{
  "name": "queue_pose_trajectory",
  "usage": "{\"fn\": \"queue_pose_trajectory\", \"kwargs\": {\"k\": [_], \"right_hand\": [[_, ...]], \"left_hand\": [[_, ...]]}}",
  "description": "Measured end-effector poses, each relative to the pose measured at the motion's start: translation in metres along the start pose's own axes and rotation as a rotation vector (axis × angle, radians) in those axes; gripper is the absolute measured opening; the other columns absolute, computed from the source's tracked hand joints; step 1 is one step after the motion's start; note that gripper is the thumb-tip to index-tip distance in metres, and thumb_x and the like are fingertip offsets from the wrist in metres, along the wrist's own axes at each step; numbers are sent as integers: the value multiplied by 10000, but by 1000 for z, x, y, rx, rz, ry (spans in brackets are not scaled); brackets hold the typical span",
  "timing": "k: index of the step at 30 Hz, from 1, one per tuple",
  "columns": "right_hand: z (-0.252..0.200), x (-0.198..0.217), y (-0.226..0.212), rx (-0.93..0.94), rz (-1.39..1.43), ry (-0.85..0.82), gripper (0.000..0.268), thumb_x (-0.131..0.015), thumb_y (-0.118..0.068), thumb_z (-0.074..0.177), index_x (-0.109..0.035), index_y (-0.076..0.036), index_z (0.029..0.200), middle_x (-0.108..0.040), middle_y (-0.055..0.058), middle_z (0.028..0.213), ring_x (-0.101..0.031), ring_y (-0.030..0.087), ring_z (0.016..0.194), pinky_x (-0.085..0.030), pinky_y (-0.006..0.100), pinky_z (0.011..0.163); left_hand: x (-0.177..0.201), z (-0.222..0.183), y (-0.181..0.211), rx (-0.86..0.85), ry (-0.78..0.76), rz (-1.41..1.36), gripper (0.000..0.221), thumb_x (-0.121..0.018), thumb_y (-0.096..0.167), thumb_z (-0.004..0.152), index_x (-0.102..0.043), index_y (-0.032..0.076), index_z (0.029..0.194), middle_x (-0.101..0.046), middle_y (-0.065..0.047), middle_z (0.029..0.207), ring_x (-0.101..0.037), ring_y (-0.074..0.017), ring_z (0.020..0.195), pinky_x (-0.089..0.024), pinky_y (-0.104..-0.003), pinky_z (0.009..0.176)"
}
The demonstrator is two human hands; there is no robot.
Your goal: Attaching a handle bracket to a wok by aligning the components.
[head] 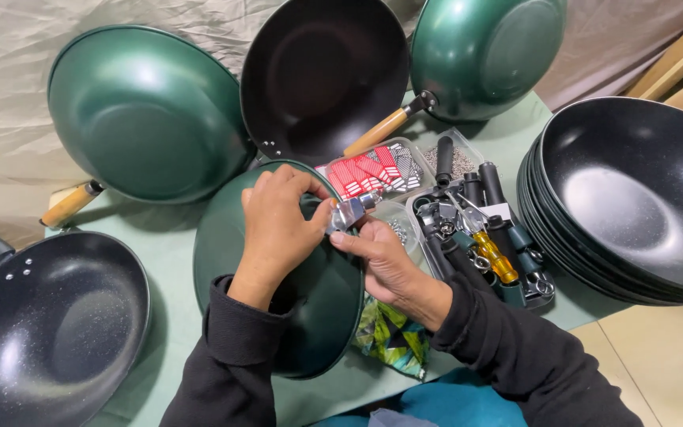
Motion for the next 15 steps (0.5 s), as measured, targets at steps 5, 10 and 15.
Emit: {"fn": "queue_pose_trajectory", "kwargs": {"k": [5,10,15], "right_hand": [[-8,-24,-4,21,-25,-19,377,-755,27,822,-580,87,1150,-727,252,879,-762,339,786,-642,479,701],[-15,-54,-10,76,-127,-125,330,-759,12,823,-632,41,1126,-730,177,835,-770,273,762,-655,402,674],[-26,-81,-5,136,-348,-307,387,-817,-23,798,-697,43,1160,-742,177,886,-744,233,824,-656,417,685]], "left_hand": [[27,-16,3,-50,181,-15,99,-784,273,826,-698,226,818,-605,30,899,-587,-239,890,-388,-395,810],[64,-45,9,-79,375,-57,112,-751,331,888,-667,260,863,-589,75,930,-586,-180,878,-404,-349,805],[98,-83,10,-73,521,-279,72,-743,236,946,-705,186,912,-649,1,1010,-618,-213,953,-446,-293,845]]}}
Point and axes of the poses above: each hand's wrist, its own z-axis towards the middle knuckle, its own x-axis out of the back of the hand, y = z × x, the point moved 5 cm from there along z, towards the middle knuckle
